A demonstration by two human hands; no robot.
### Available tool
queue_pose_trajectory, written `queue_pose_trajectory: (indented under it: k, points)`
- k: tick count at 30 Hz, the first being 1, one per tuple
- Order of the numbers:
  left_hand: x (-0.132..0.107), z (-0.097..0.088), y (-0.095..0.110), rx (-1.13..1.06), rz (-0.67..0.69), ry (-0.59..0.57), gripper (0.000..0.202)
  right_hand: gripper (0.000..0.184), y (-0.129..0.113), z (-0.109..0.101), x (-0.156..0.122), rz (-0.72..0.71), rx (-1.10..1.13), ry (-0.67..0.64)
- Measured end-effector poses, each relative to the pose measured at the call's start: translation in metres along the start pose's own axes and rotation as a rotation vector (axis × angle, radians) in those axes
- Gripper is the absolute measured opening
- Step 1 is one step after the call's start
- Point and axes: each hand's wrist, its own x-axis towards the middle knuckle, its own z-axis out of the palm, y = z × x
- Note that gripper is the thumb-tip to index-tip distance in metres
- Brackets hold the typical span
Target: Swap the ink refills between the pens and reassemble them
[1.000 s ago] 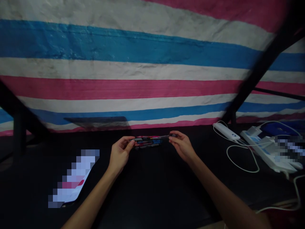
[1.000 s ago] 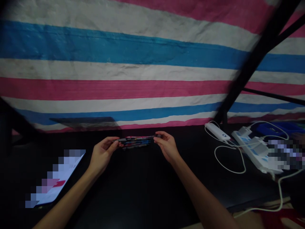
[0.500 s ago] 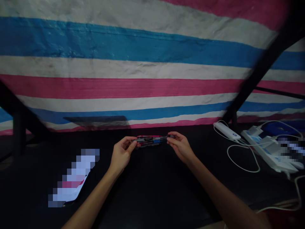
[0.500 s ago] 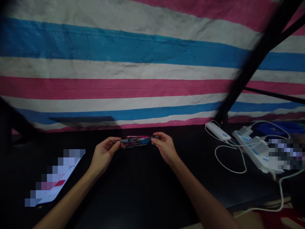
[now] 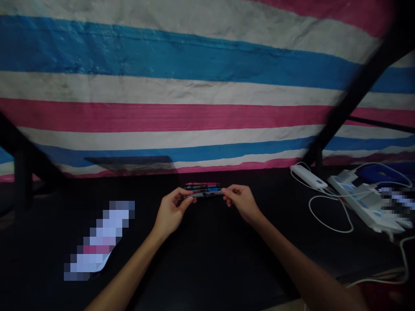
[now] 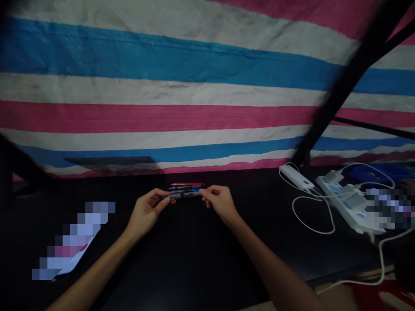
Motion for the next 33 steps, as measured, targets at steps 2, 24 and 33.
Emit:
queue_pose_trajectory:
  k: [2, 24, 33]
  points:
    - [0.000, 0.000, 0.001, 0.011, 0.005, -0.009, 0.015, 0.043, 0.001, 0.001, -0.001, 0.053, -0.086, 0.011]
    - [0.003, -0.004, -0.002, -0.002, 0.014, 0.022, 0.018, 0.032, -0.015, -0.005, -0.002, -0.100, -0.052, -0.136]
    - [0.003, -0.004, -0.001, -0.014, 0.004, 0.030, 0.020, 0.034, -0.011, -0.006, -0.002, -0.048, -0.197, -0.143]
